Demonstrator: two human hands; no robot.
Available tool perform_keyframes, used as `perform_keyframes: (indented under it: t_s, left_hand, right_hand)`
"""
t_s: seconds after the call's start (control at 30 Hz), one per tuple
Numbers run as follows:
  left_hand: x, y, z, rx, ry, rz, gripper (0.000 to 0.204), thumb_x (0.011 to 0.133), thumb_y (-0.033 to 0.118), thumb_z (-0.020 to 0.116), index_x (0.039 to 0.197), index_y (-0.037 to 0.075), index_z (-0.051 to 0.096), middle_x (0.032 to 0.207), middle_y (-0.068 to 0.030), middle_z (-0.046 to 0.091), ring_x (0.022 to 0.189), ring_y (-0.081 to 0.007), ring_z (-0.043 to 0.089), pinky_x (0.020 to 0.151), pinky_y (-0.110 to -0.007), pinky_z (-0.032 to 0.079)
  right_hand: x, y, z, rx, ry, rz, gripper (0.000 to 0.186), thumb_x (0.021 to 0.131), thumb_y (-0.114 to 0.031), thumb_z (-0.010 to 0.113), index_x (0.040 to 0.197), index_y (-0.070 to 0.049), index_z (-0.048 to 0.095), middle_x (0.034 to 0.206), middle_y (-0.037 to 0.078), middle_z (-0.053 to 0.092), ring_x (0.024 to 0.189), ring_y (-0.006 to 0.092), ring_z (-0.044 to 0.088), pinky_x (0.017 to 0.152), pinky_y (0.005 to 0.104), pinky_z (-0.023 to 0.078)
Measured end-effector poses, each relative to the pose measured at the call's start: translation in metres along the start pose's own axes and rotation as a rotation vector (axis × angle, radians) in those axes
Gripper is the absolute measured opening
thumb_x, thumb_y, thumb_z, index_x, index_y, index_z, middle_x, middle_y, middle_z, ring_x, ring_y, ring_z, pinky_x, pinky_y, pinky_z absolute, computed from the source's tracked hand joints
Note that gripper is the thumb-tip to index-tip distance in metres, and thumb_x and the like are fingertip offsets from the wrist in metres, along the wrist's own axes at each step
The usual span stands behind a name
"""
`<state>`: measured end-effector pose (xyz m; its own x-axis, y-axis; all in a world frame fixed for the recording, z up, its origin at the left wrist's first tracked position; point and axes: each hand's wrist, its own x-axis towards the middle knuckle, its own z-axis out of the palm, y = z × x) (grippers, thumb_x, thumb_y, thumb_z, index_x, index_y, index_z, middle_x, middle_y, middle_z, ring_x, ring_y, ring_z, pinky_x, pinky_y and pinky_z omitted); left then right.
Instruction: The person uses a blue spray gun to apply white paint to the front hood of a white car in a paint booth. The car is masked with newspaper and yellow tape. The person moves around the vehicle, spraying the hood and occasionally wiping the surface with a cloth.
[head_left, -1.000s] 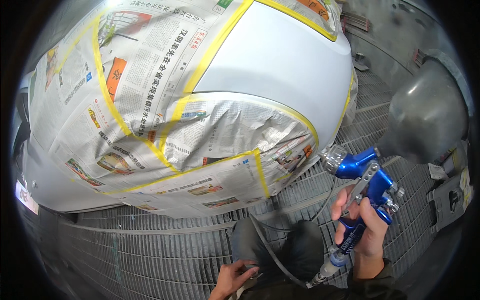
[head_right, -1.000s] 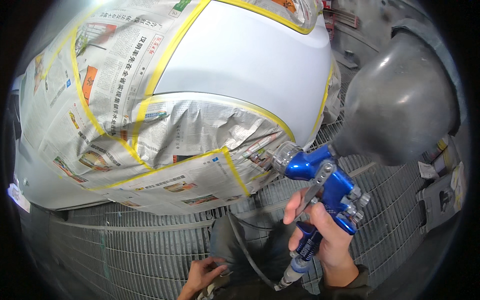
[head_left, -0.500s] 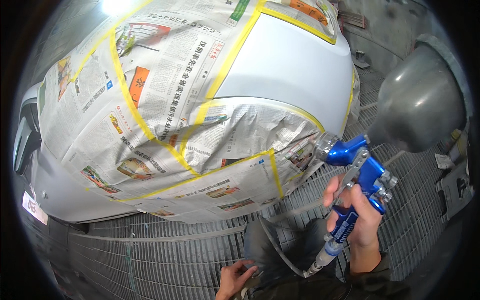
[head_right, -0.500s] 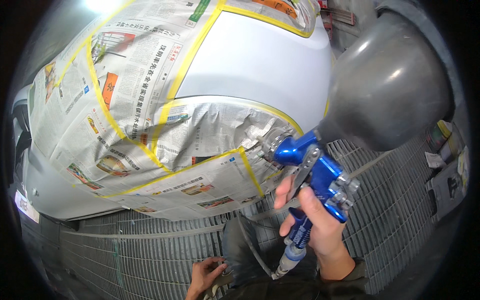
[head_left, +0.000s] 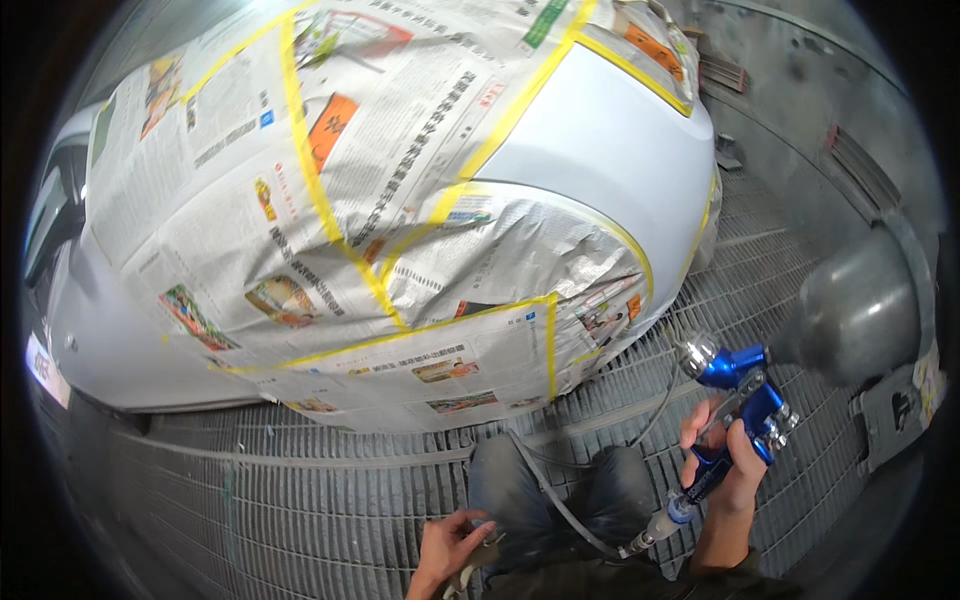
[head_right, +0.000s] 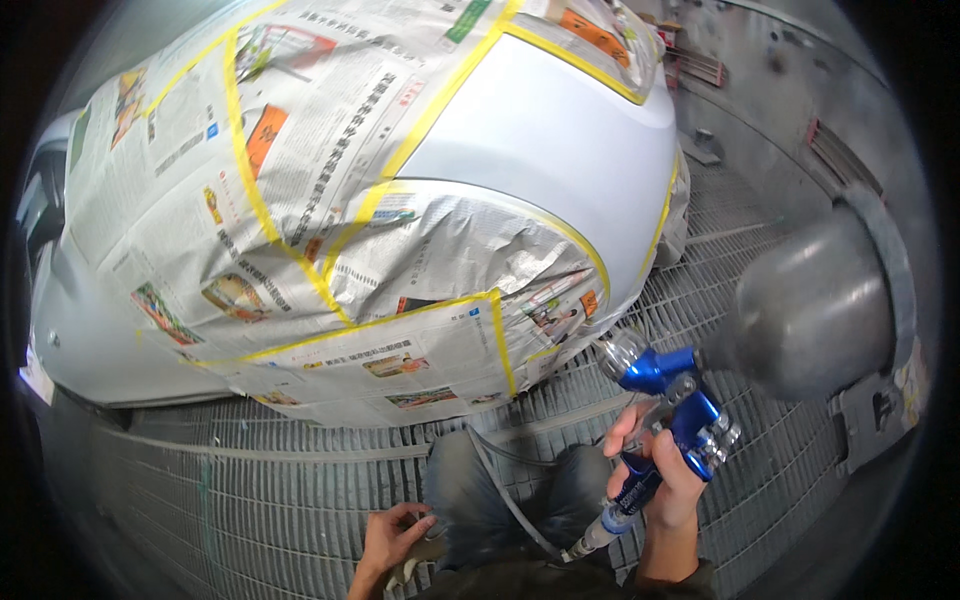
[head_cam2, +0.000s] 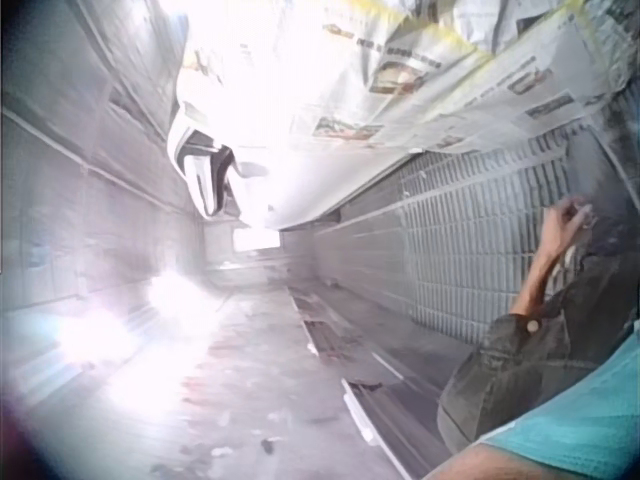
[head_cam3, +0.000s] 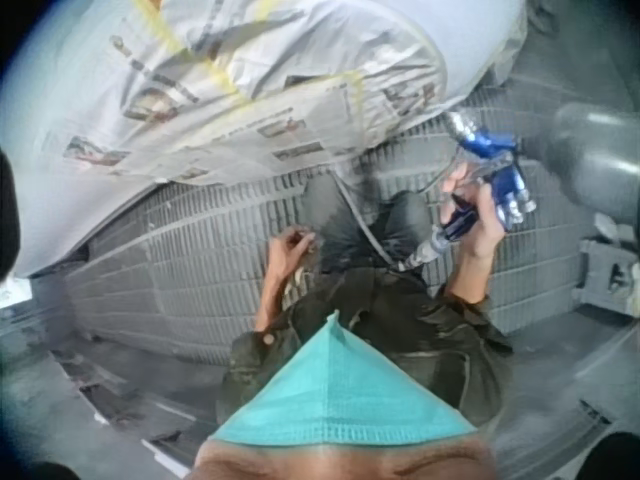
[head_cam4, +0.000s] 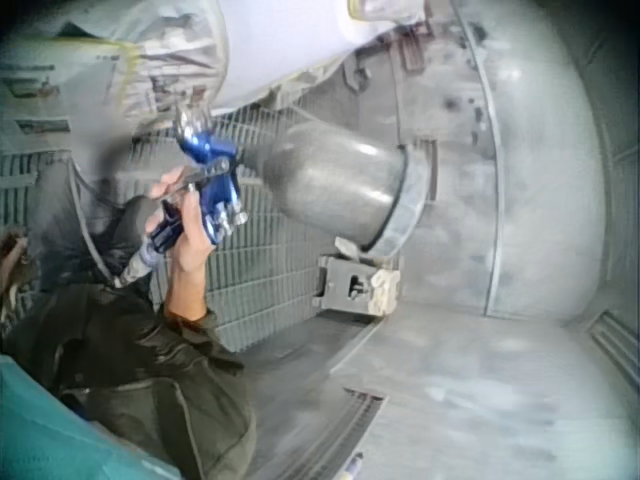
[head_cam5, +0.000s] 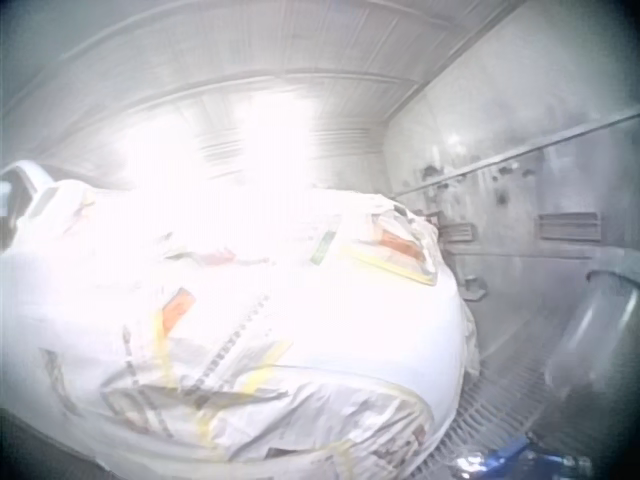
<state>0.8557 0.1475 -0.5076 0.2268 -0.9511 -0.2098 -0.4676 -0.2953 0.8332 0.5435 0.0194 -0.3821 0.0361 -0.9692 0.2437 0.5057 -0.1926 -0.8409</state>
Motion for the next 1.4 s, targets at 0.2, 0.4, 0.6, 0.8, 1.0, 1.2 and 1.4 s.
perform_keyframes:
  t_s: [0.2,0.4,0.6,0.8,1.0,1.2,1.4]
  left_hand:
    - [-0.009,-0.007,0.009,-0.055,-0.009,-0.021,0.032,0.084,0.029,0.077,0.103,0.004,0.071,0.070,-0.0114,0.070,0.062,-0.0151,0.067,0.059,-0.029,0.052]
    - [-0.028,-0.020,0.011,-0.073,0.013,-0.039,0.033,0.083,0.029,0.077,0.104,0.004,0.071,0.073,-0.0140,0.071,0.067,-0.0199,0.070,0.063,-0.031,0.053]
    - [-0.034,-0.025,0.014,-0.076,0.065,0.018,0.030,0.082,0.026,0.078,0.102,0.004,0.072,0.069,-0.0116,0.069,0.060,-0.0147,0.066,0.057,-0.028,0.051]
    - [-0.018,-0.042,0.014,-0.160,0.087,-0.035,0.026,0.082,0.020,0.077,0.099,0.001,0.072,0.060,-0.0074,0.065,0.053,-0.0071,0.059,0.051,-0.024,0.046]
    - [0.009,0.042,-0.022,-0.081,-0.040,-0.085,0.026,0.082,0.021,0.077,0.096,-0.001,0.072,0.060,-0.0083,0.065,0.054,-0.0091,0.060,0.051,-0.025,0.046]
    - [-0.011,0.169,-0.094,-0.037,-0.064,-0.121,0.024,0.082,0.021,0.077,0.094,0.001,0.072,0.057,-0.0072,0.061,0.051,-0.0086,0.055,0.050,-0.026,0.044]
    - [-0.033,0.310,-0.128,-0.023,-0.082,-0.119,0.022,0.081,0.020,0.077,0.092,0.001,0.071,0.061,-0.0097,0.063,0.053,-0.0129,0.060,0.054,-0.028,0.048]
  right_hand:
    - [-0.024,0.007,-0.025,-0.041,0.046,0.021,0.043,0.096,-0.033,0.053,0.105,0.009,0.051,0.085,0.019,0.057,0.058,0.0176,0.059,0.040,0.0230,0.052]
    - [-0.038,0.011,-0.037,-0.083,0.089,0.044,0.040,0.098,-0.032,0.049,0.105,0.007,0.052,0.088,0.015,0.056,0.072,0.0163,0.059,0.039,0.0225,0.051]
    - [-0.049,0.020,-0.050,-0.061,0.095,0.042,0.037,0.097,-0.027,0.052,0.109,0.008,0.053,0.095,0.015,0.057,0.082,0.0192,0.061,0.042,0.0253,0.054]
    - [-0.033,0.019,-0.037,-0.196,0.131,0.128,0.039,0.091,-0.031,0.058,0.101,0.006,0.056,0.082,0.015,0.059,0.063,0.0157,0.058,0.039,0.0228,0.050]
    - [0.007,-0.035,0.006,-0.179,0.255,0.135,0.037,0.087,-0.026,0.063,0.101,0.008,0.056,0.083,0.018,0.060,0.063,0.0194,0.061,0.040,0.0249,0.052]
    - [0.067,-0.145,0.067,-0.070,0.111,0.254,0.036,0.087,-0.021,0.063,0.101,0.011,0.054,0.087,0.021,0.060,0.072,0.0233,0.064,0.042,0.0268,0.055]
    - [0.126,-0.256,0.072,-0.138,-0.123,0.630,0.028,0.090,-0.014,0.063,0.111,0.004,0.059,0.104,0.016,0.065,0.090,0.0241,0.066,0.055,0.0316,0.058]
